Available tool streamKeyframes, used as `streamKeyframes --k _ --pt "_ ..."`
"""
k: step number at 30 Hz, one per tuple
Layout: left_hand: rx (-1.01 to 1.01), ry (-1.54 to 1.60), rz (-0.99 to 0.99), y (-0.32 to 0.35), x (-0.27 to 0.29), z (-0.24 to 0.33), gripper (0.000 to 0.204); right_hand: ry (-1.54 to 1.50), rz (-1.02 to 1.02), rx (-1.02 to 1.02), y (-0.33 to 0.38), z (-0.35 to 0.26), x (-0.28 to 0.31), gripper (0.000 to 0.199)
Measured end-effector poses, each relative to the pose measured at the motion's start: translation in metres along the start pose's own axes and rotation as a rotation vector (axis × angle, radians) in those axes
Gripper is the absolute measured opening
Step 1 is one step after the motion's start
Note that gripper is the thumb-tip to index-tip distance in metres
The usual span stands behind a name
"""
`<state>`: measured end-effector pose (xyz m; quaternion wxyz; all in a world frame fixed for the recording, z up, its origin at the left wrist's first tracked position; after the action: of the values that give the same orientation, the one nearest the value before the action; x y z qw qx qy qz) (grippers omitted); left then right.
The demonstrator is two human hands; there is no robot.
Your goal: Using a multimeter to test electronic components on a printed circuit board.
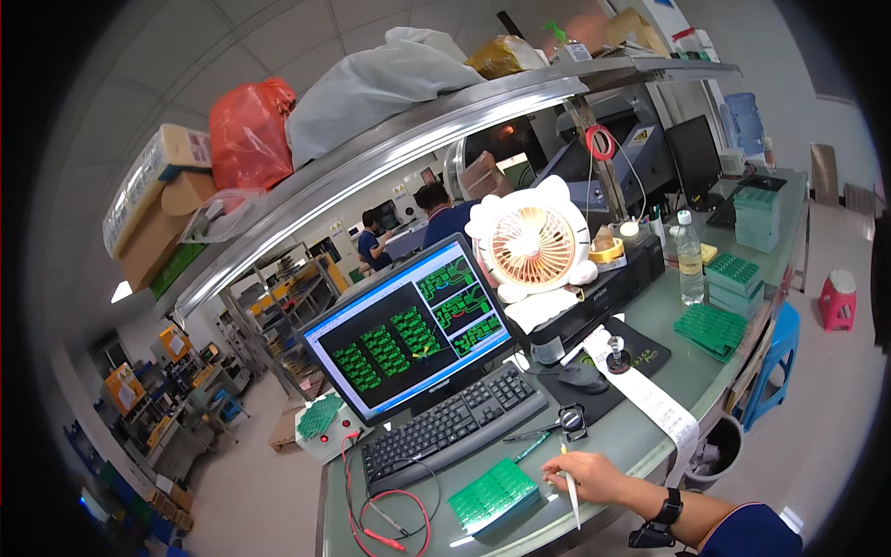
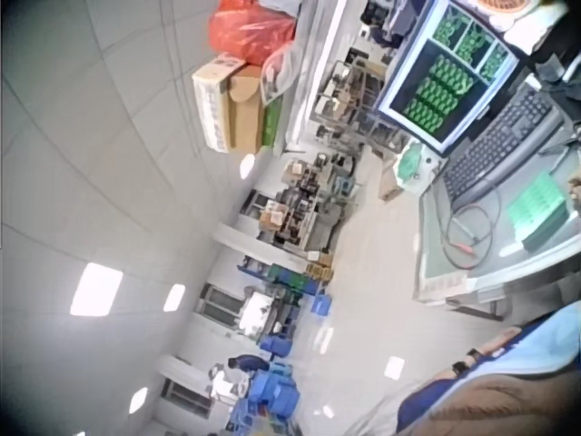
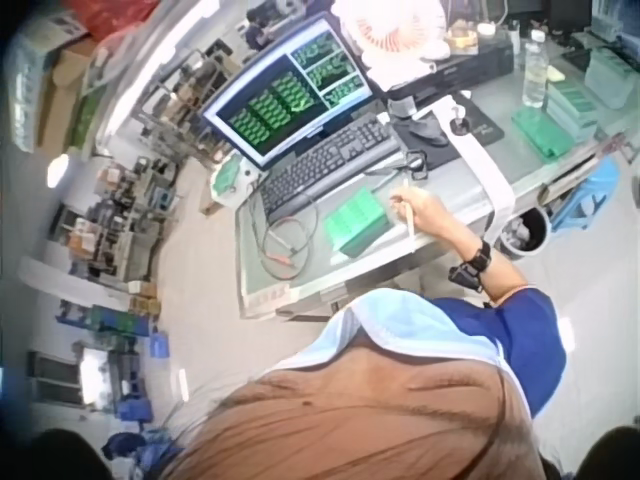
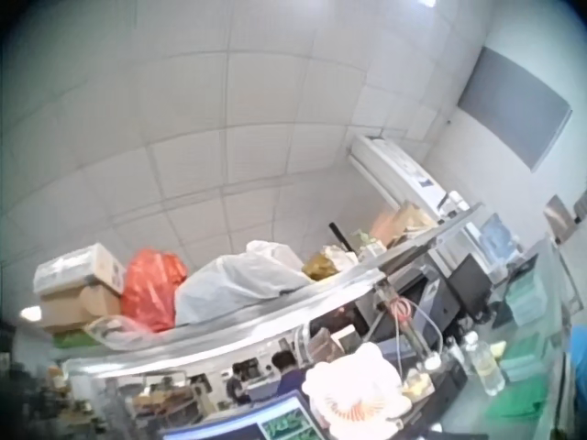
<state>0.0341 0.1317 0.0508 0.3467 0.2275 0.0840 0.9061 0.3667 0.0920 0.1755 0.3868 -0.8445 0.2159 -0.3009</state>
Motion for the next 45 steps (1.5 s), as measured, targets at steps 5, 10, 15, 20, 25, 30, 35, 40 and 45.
streamKeyframes --k 5,10,15,20,25,30,35,40,45 --pt "-0.012 0.049 -0.016 -0.014 -0.017 0.003 0.029 -0.003 -0.038 -0.011 -0.002 -0.002 0.004 0.019" --pt "-0.017 0.076 -0.024 -0.021 -0.028 0.014 0.029 -0.015 -0.041 -0.023 -0.005 0.0 0.005 0.02" --pt "-0.046 0.081 -0.005 -0.03 -0.026 0.032 0.028 -0.04 -0.092 -0.066 -0.001 0.002 0.004 0.022" --pt "-0.053 0.067 0.045 -0.026 -0.013 0.041 0.028 -0.21 -0.139 -0.233 0.001 -0.006 0.011 0.021" --pt "0.002 0.037 0.087 0.005 0.002 0.041 0.028 -0.423 -0.19 -0.463 0.01 0.016 0.022 0.022" --pt "0.104 0.0 0.093 0.033 0.025 0.037 0.028 0.17 -0.257 -0.229 -0.017 -0.001 0.035 0.035" --pt "0.246 -0.034 -0.02 0.072 0.02 0.015 0.027 0.536 -0.373 -0.262 -0.038 0.014 0.05 0.025" --pt "0.259 -0.037 -0.075 0.066 0.02 0.014 0.027 0.739 -0.652 -0.313 -0.059 0.02 0.036 0.028" --pt "0.262 -0.04 -0.104 0.072 0.021 0.01 0.027 0.731 -0.531 -0.211 -0.045 -0.001 0.025 0.027"
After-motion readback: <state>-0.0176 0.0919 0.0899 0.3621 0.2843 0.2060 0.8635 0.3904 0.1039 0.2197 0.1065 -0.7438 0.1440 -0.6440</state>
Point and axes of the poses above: each hand's wrist, its own y-axis away from the middle knuckle, its own x-axis out of the back of the hand, z = x × y, the point moved 3 cm from there along -y, towards the middle knuckle, and after that the axes turned 8 degrees about z, right-handed, at the moved point
